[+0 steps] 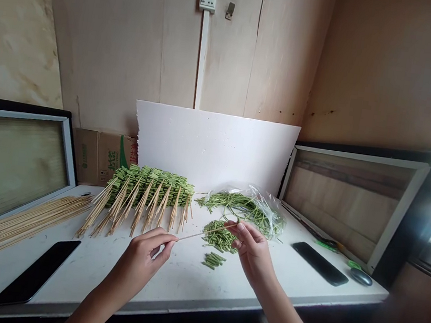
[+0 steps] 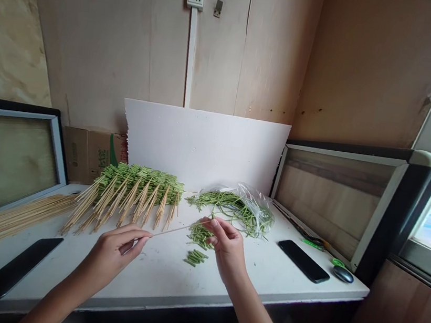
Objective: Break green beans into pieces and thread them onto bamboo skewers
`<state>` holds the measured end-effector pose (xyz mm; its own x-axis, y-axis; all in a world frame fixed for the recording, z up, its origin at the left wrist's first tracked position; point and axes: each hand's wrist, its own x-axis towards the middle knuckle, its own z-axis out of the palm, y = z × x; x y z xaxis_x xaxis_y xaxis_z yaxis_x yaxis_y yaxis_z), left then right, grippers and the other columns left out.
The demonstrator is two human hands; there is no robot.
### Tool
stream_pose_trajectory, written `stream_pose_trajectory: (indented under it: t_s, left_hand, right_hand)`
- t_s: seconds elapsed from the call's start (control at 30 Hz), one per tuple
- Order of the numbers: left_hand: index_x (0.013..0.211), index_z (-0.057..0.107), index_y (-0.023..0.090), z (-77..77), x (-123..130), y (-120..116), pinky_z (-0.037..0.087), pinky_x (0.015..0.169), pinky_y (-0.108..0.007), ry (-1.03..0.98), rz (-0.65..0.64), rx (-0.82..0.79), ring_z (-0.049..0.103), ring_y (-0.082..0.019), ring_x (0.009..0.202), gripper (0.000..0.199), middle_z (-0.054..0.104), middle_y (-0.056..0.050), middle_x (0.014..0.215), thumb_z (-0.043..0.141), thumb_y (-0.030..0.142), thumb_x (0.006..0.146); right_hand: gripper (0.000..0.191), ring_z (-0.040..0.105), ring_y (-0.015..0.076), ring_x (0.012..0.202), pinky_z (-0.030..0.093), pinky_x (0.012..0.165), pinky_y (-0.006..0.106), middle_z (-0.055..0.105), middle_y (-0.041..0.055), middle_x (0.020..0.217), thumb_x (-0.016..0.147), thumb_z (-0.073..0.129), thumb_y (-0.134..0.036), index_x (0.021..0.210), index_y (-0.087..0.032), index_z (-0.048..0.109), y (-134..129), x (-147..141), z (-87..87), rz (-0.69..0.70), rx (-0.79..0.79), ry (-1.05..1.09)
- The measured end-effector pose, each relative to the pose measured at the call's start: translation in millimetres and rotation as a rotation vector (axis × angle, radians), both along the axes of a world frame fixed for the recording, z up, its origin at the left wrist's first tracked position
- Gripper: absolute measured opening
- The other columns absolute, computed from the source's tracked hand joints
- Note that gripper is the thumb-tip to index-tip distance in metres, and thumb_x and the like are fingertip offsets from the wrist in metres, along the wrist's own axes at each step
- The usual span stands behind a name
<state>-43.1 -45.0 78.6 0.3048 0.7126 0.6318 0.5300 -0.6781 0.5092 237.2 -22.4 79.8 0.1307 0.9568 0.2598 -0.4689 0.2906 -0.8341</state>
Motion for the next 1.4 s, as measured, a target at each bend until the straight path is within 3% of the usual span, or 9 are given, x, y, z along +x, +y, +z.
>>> stream_pose_trajectory:
  t_s: [0.53, 0.7, 0.87, 1.2, 1.4]
  left_hand:
    - [0.11, 0.074, 0.019, -8.1, 2, 7, 0.051, 0.062, -0.024, 0.003, -0.103, -0.128, 0.064, -0.017, 0.073, 0.032, 0.072, -0.009, 0.093, 0.047, 0.036, 0.105]
    - [0.104, 0.076, 0.02, -10.0, 4, 8, 0.053, 0.066, -0.025, -0.046, 0.011, 0.031, 0.066, -0.016, 0.07, 0.024, 0.073, -0.006, 0.084, 0.058, 0.036, 0.101]
    - [0.105, 0.075, 0.019, -11.5, 4, 1, 0.051, 0.064, -0.022, -0.036, -0.086, 0.125, 0.063, -0.012, 0.062, 0.018, 0.069, -0.002, 0.076, 0.058, 0.026, 0.102]
    - [0.092, 0.075, 0.017, -10.6, 10, -5, 0.052, 0.061, -0.023, -0.124, -0.215, -0.097, 0.063, -0.01, 0.055, 0.025, 0.067, -0.002, 0.075, 0.055, 0.028, 0.103]
    - [0.084, 0.073, 0.015, -14.0, 12, 0, 0.05, 0.054, -0.02, -0.199, -0.233, -0.256, 0.064, -0.01, 0.052, 0.032, 0.065, -0.001, 0.071, 0.057, 0.035, 0.102]
  right_hand:
    - [0.023, 0.074, 0.0293, 0.103, 0.049, 0.059, 0.028, 0.081, 0.0085, 0.099, 0.076, 0.087, -0.041, 0.089, -0.024, 0.079, -6, 1, 4.1, 0.003, 0.055, -0.076]
    - [0.027, 0.073, 0.0287, 0.105, 0.05, 0.06, 0.027, 0.08, 0.0088, 0.099, 0.075, 0.088, -0.045, 0.089, -0.024, 0.079, -3, 7, 8.0, -0.085, 0.041, -0.056]
    - [0.025, 0.071, 0.0279, 0.111, 0.052, 0.065, 0.028, 0.08, 0.0088, 0.103, 0.078, 0.086, -0.045, 0.09, -0.024, 0.078, -3, 11, 10.3, -0.043, 0.022, -0.007]
    - [0.021, 0.071, 0.0306, 0.117, 0.053, 0.064, 0.026, 0.079, 0.0034, 0.106, 0.074, 0.089, -0.037, 0.087, -0.028, 0.075, -3, 10, 8.1, 0.061, 0.024, 0.142]
    - [0.02, 0.073, 0.0293, 0.112, 0.055, 0.06, 0.025, 0.079, 0.0041, 0.103, 0.076, 0.088, -0.036, 0.089, -0.026, 0.076, -4, 9, 7.0, 0.065, 0.039, 0.11]
